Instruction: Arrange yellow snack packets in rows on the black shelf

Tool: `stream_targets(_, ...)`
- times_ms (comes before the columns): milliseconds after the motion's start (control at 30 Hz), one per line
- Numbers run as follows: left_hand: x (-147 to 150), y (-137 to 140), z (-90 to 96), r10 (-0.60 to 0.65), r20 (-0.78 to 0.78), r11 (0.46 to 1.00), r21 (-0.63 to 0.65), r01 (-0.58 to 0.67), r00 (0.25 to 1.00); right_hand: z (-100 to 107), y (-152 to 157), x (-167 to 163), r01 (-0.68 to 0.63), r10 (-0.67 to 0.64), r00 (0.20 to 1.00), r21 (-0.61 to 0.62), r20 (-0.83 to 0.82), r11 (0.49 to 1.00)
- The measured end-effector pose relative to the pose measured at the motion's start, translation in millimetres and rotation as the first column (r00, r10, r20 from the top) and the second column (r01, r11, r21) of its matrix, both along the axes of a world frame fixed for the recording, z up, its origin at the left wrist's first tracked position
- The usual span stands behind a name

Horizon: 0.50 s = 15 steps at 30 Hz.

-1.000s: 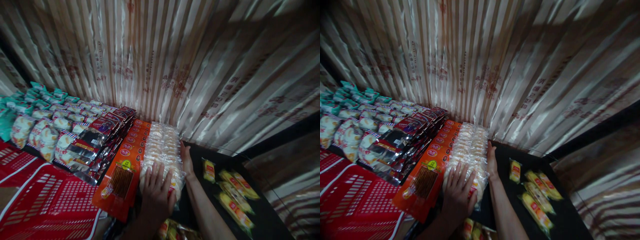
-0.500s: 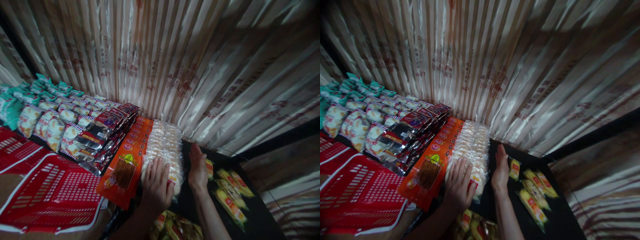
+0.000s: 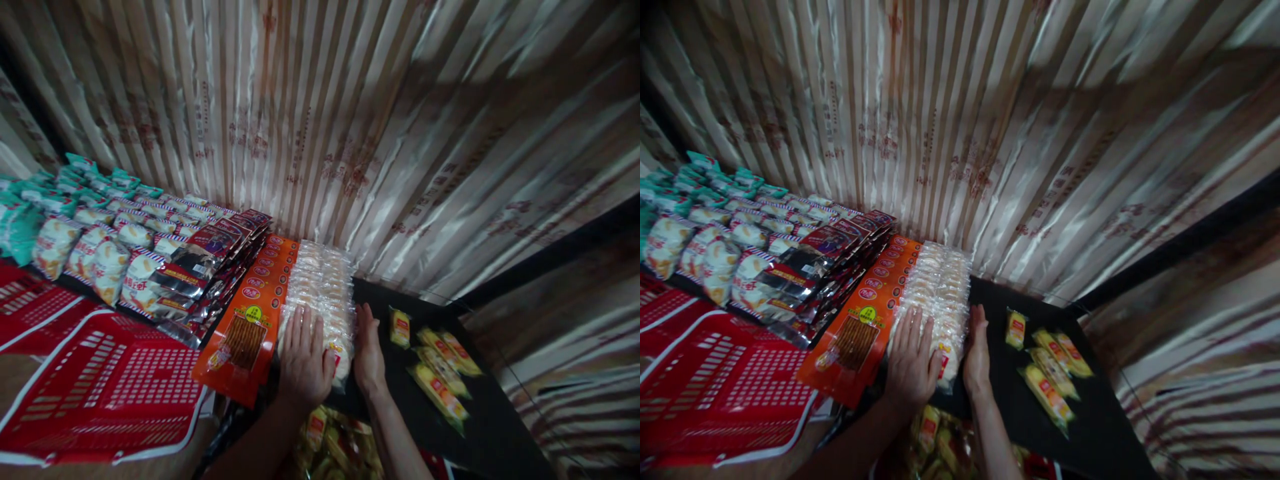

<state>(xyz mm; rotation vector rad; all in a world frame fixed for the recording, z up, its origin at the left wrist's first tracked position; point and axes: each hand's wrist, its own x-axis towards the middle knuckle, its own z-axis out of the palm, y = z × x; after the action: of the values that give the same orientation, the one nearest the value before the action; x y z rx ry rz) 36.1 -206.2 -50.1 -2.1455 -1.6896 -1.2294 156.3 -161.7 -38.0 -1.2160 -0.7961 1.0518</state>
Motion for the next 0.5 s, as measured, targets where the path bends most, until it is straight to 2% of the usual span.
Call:
stream_targets(67, -1, 0, 1.1, 0.0, 0.007, 1.0, 0.007, 0.0, 1.0, 0, -6, 6, 0.04, -0.039, 0.984, -0.006, 0.172, 0.999)
stream_targets(100, -2, -1, 1.2, 0.001, 0.015, 1.0, 0.012, -0.001, 1.0, 1, -10, 8, 0.062, -0.059, 0.952, 0.001, 0.301, 0.998)
stream_targets(133, -3, -1, 1.1, 0.0, 0.023, 1.0, 0.02, 0.0, 1.0, 2, -14, 9, 0.078, -0.084, 0.891, 0.031, 0.447, 0.996)
stream_targets(200, -3, -3, 0.9, -0.004, 0.04, 0.999, 0.034, 0.003, 0.999, 4, -22, 9, 0.068, -0.158, 0.7, 0.155, 0.697, 0.986)
stream_targets(233, -2, -4, 1.6, -0.004, 0.048, 0.999, 0.038, 0.002, 0.999, 4, -26, 8, 0.029, -0.193, 0.605, 0.221, 0.772, 0.975)
stream_targets(300, -1, -7, 6.8, 0.015, 0.078, 0.999, 0.033, -0.018, 0.997, 2, -33, 8, -0.083, -0.209, 0.482, 0.282, 0.851, 0.956)
stream_targets(400, -5, -7, 26.5, 0.054, 0.148, 0.998, 0.015, -0.057, 0.987, -6, -37, 11, -0.186, -0.112, 0.424, 0.207, 0.899, 0.961)
stream_targets(500, -22, 10, 51.0, 0.068, 0.168, 0.997, -0.043, -0.061, 0.984, -12, -37, 15, -0.187, -0.041, 0.427, 0.133, 0.903, 0.973)
